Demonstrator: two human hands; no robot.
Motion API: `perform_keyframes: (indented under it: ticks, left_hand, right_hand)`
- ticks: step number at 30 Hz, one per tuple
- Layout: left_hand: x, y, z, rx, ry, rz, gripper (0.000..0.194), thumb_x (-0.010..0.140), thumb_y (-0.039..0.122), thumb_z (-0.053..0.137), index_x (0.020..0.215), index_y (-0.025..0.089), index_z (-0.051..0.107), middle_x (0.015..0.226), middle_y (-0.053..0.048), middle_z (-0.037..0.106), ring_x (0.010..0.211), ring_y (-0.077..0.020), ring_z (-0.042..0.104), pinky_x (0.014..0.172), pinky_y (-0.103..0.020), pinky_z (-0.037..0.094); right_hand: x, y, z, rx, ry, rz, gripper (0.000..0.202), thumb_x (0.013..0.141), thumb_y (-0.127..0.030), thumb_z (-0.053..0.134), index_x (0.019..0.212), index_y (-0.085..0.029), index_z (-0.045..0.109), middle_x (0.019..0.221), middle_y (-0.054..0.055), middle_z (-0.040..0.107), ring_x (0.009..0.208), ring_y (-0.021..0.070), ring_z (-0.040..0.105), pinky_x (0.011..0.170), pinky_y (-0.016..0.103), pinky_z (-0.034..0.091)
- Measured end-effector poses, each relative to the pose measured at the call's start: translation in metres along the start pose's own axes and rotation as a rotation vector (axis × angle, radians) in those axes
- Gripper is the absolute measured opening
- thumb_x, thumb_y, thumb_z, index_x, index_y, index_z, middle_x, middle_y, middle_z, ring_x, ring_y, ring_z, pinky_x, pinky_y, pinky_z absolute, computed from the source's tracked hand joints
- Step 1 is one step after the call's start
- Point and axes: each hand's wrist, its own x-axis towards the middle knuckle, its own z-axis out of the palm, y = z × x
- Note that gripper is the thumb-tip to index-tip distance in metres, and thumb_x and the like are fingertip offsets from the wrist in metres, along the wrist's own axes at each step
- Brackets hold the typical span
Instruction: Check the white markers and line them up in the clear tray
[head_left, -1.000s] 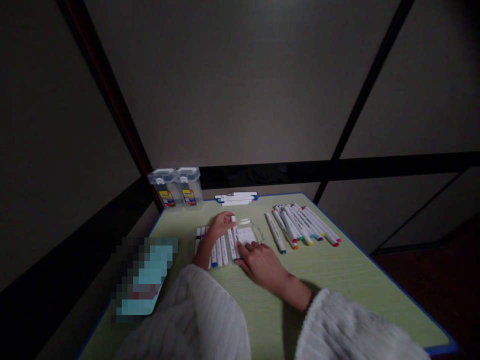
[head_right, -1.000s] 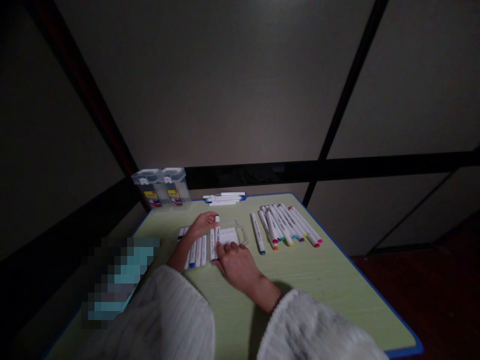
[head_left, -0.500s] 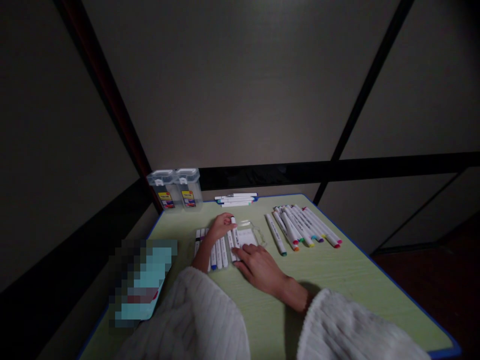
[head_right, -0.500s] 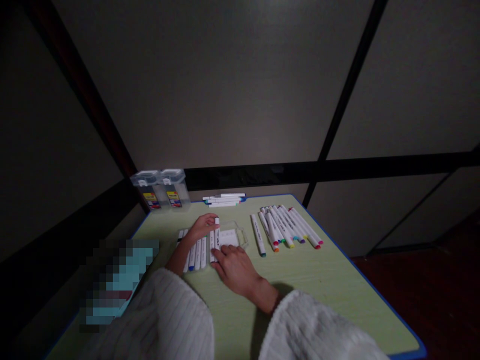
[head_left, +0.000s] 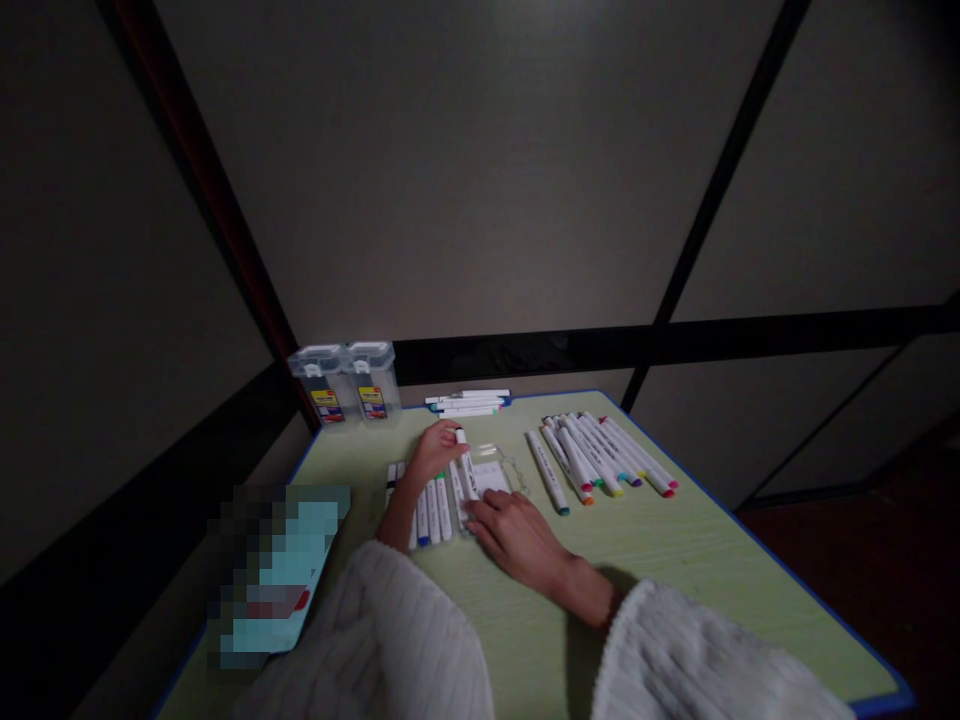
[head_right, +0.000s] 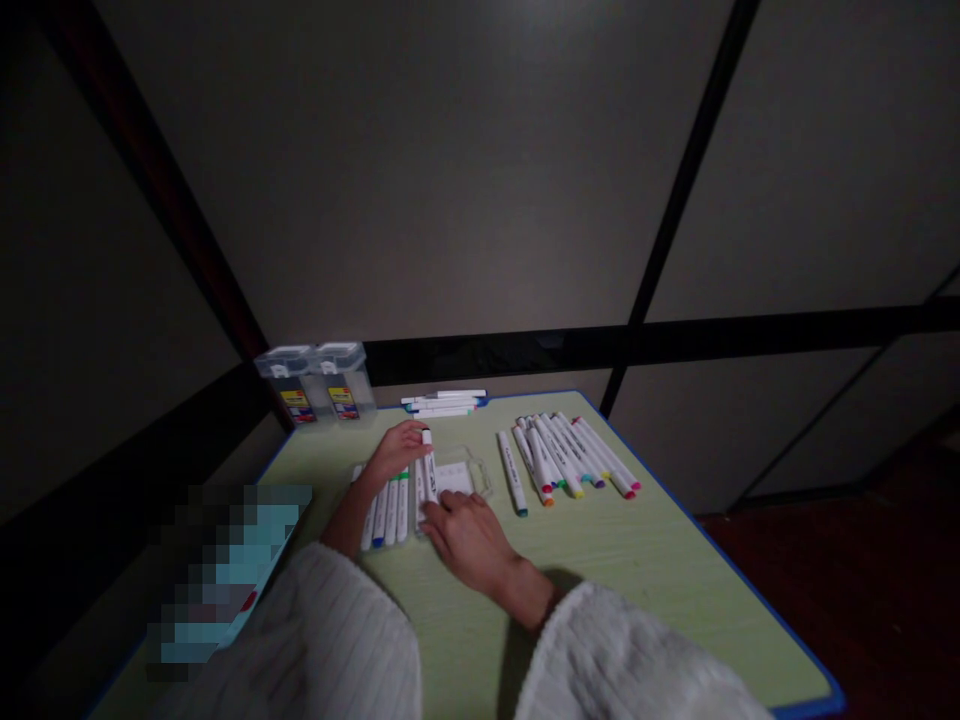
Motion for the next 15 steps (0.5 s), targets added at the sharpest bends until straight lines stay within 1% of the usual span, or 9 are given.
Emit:
perform_keyframes:
  ticks: [3,5,8,12,15]
  left_hand:
    - [-0.004,0.006,0.001,-0.03,0.023,0.001,0.023,0.061,0.016,0.065,0.08,0.015,0.052,0.056,0.008,0.049,0.046,-0.0058,0.052,0.047,-0.018,0.045]
    - [-0.007,0.01,0.001,-0.052,0.024,-0.004,0.022,0.065,0.021,0.062,0.083,0.017,0.05,0.059,0.008,0.048,0.044,-0.0059,0.052,0.044,-0.019,0.046]
    - [-0.009,0.015,0.004,-0.085,0.017,-0.015,0.024,0.066,0.024,0.061,0.085,0.017,0.048,0.064,0.007,0.048,0.044,-0.0068,0.054,0.044,-0.021,0.048]
    - [-0.009,0.018,0.011,-0.134,0.019,-0.024,0.027,0.065,0.025,0.062,0.085,0.018,0.045,0.067,0.007,0.047,0.044,-0.0065,0.054,0.044,-0.024,0.05]
    - [-0.011,0.02,0.015,-0.175,0.009,-0.022,0.03,0.065,0.027,0.063,0.085,0.018,0.043,0.069,0.006,0.047,0.047,-0.0062,0.054,0.046,-0.024,0.051]
  right_hand:
    - [0.0,0.0,0.001,0.004,0.014,0.019,0.027,0.09,-0.032,0.032,0.104,-0.021,0.053,0.088,0.006,0.056,0.084,0.0184,0.053,0.074,0.03,0.035]
    - [0.0,0.0,-0.001,0.005,0.025,0.027,0.028,0.09,-0.031,0.033,0.107,-0.021,0.052,0.089,0.006,0.056,0.084,0.0183,0.053,0.075,0.03,0.035]
    - [0.001,0.004,-0.005,0.01,0.044,0.033,0.03,0.089,-0.03,0.034,0.114,-0.02,0.049,0.09,0.007,0.056,0.086,0.0185,0.053,0.077,0.031,0.035]
    - [0.001,0.01,-0.011,0.006,0.033,0.084,0.031,0.089,-0.026,0.034,0.115,-0.02,0.05,0.09,0.007,0.057,0.084,0.018,0.054,0.077,0.029,0.035]
    - [0.001,0.014,-0.014,-0.015,0.06,0.125,0.036,0.087,-0.024,0.035,0.122,-0.018,0.043,0.094,0.008,0.058,0.085,0.0185,0.054,0.077,0.028,0.035]
